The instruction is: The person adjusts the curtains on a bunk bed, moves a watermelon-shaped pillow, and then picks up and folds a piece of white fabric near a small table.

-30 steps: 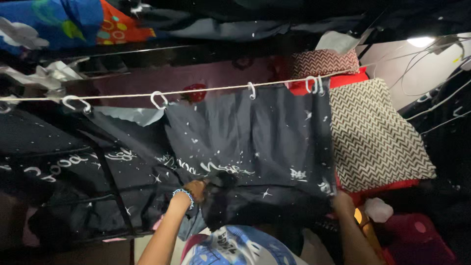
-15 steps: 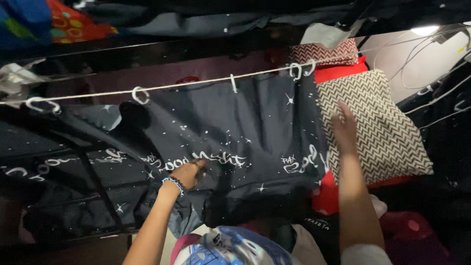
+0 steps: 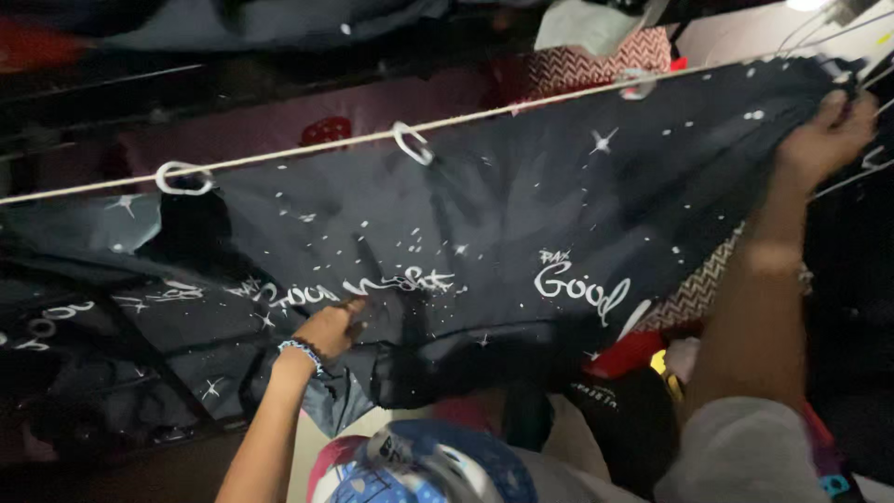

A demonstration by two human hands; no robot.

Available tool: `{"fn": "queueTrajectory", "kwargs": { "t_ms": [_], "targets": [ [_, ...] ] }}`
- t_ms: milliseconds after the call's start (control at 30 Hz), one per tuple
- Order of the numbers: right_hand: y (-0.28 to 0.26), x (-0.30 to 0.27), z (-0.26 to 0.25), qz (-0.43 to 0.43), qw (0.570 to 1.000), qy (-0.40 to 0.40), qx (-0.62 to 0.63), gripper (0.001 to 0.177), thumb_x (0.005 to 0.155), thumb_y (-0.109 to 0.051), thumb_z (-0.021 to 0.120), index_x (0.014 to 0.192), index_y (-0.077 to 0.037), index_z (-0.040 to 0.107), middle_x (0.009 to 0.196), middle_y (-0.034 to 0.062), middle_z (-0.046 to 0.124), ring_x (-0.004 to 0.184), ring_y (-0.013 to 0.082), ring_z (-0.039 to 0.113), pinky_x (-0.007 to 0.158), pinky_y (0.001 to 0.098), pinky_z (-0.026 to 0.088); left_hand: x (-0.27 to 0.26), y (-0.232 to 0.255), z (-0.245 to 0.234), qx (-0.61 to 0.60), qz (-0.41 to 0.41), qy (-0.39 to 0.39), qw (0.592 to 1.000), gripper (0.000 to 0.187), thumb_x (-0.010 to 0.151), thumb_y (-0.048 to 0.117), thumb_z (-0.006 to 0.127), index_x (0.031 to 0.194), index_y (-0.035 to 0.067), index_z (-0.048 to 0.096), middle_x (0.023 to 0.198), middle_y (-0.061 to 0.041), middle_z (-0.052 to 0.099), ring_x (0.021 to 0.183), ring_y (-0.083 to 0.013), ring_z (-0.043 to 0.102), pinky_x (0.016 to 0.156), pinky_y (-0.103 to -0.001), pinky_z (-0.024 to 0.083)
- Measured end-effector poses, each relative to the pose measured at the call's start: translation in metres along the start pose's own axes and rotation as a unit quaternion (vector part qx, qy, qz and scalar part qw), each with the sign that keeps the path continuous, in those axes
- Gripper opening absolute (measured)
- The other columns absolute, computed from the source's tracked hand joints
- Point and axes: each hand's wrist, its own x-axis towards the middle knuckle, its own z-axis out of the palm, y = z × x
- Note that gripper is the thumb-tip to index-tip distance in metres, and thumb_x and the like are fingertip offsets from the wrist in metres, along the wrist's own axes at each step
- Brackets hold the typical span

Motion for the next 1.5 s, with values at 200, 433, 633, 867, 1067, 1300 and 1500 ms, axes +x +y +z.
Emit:
{"fn": "queueTrajectory", "kwargs": {
  "t_ms": [200,433,633,867,1067,1300,1500],
  "targets": [
    [0.026,-0.167,-0.007,-0.077,0.977,0.133,-0.149,0.046,0.117,-0.029,0.047,0.148,0.005,0.046,0.150,0.0213,0.050,0.140,0.0416,0.046,0.122,0.0519,0.029,0.022,-0.037,0.063,0.060,-0.016,-0.064,0.996,0.047,0.089,0.029,0.067,0.133,0.012,0.060,0.109,-0.024,0.072,0.106,-0.0411,0.069,0.093,-0.050,0.054],
    [-0.108,-0.453,-0.011,-0.177,0.966,-0.182,0.052,0.034,0.090,0.002,0.064,0.123,-0.001,0.063,0.123,0.0298,0.060,0.117,0.0425,0.058,0.106,0.0476,0.045,0.065,-0.114,0.190,0.148,0.042,-0.081,0.985,0.033,0.088,0.034,0.063,0.107,0.010,0.074,0.111,-0.021,0.072,0.107,-0.0375,0.071,0.093,-0.047,0.057],
    [-0.054,-0.497,-0.013,0.072,0.818,-0.567,-0.060,0.027,0.096,-0.013,0.057,0.121,-0.006,0.065,0.119,0.0186,0.065,0.112,0.0352,0.060,0.101,0.0436,0.047,0.042,-0.163,0.198,0.056,-0.179,-0.046,0.981,0.044,0.091,0.041,0.065,0.116,0.006,0.070,0.115,-0.026,0.068,0.107,-0.0426,0.068,0.093,-0.049,0.055],
    [-0.066,-0.569,-0.006,0.267,0.619,-0.733,-0.087,0.030,0.099,-0.027,0.063,0.120,-0.007,0.070,0.119,0.0185,0.061,0.108,0.0343,0.057,0.097,0.0441,0.048,-0.026,-0.179,0.254,0.006,-0.220,-0.018,0.975,0.036,0.093,0.025,0.054,0.125,0.016,0.067,0.129,-0.020,0.066,0.120,-0.0365,0.065,0.101,-0.046,0.053],
    [-0.107,-0.661,-0.003,0.180,0.603,-0.775,-0.065,0.034,0.092,-0.026,0.069,0.123,-0.014,0.071,0.133,0.0216,0.046,0.120,0.0383,0.043,0.104,0.0465,0.040,-0.045,-0.195,0.285,0.120,-0.183,-0.080,0.973,0.033,0.097,0.023,0.050,0.124,0.025,0.069,0.155,-0.009,0.045,0.144,-0.0317,0.042,0.116,-0.048,0.037],
    [-0.161,-0.771,0.014,0.056,0.603,-0.796,-0.003,0.044,0.084,-0.025,0.077,0.127,-0.021,0.072,0.150,0.0252,0.028,0.134,0.0430,0.027,0.111,0.0493,0.032,-0.039,-0.261,0.306,0.375,-0.036,-0.099,0.921,0.042,0.100,0.033,0.048,0.134,0.015,0.065,0.167,-0.013,0.015,0.154,-0.0389,0.012,0.123,-0.064,0.015],
    [-0.202,-0.857,0.078,-0.033,0.657,-0.751,0.059,0.055,0.077,-0.024,0.083,0.131,-0.027,0.074,0.164,0.0283,0.012,0.147,0.0470,0.014,0.117,0.0517,0.025,-0.029,-0.330,0.322,0.209,-0.240,0.032,0.947,0.046,0.104,0.037,0.046,0.133,0.007,0.065,0.171,-0.010,-0.009,0.158,-0.0353,0.002,0.122,-0.055,0.020]
  ]
}}
